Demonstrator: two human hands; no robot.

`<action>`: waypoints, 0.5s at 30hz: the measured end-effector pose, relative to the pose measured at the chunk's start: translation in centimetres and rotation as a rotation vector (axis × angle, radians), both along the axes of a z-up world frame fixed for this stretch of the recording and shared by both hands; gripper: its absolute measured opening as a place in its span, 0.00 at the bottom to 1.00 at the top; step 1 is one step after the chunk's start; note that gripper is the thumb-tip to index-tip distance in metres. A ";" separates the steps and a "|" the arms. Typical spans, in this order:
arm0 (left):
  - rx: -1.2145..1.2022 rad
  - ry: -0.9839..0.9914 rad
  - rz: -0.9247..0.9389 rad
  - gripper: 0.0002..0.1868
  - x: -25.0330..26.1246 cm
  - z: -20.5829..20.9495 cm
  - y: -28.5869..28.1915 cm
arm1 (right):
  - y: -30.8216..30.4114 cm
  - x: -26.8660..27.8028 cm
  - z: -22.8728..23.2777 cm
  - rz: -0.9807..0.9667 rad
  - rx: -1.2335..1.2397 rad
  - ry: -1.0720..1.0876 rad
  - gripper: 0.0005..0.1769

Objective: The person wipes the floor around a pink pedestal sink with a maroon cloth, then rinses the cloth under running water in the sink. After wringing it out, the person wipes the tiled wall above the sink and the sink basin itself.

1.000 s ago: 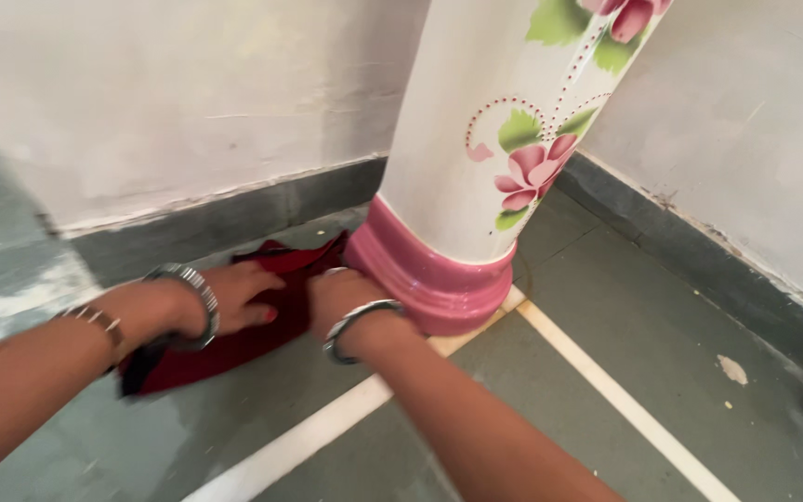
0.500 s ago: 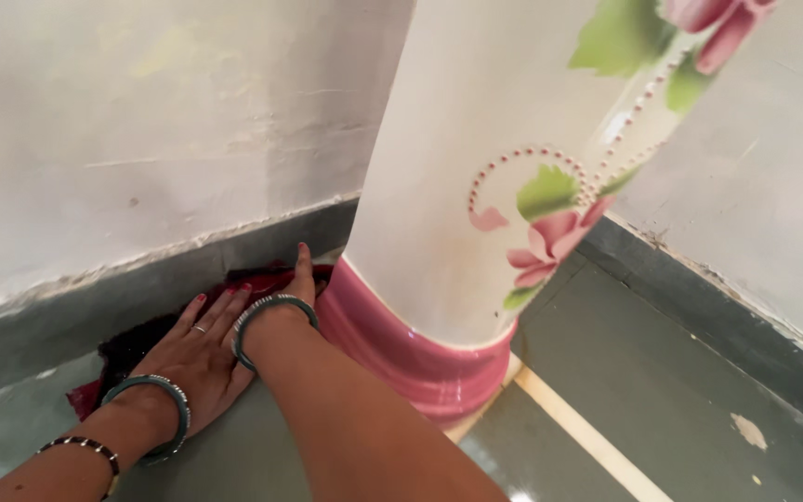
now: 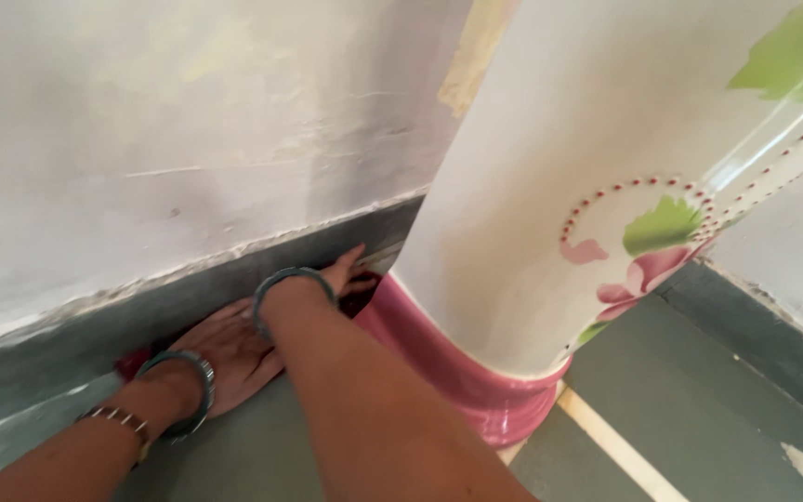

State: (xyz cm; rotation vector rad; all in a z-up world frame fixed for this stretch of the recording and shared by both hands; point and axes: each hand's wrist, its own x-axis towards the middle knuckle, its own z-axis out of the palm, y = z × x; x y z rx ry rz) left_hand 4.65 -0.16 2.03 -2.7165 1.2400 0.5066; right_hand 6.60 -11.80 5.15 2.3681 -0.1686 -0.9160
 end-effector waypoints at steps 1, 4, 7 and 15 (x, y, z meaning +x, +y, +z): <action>0.001 -0.033 -0.037 0.30 0.2 -0.2 0.0 | 0.1 -0.4 0.1 -0.012 0.009 0.002 0.37; -0.148 -0.135 -0.146 0.33 0.9 -0.9 -0.2 | -0.2 -2.0 0.9 -0.029 0.035 -0.014 0.37; -0.287 -0.046 -0.094 0.36 1.4 -1.7 1.0 | -0.2 -4.6 1.1 0.108 0.020 -0.044 0.38; -0.249 -0.171 -0.193 0.40 0.0 -3.3 9.5 | 2.8 -10.4 -1.2 0.248 0.099 -0.234 0.41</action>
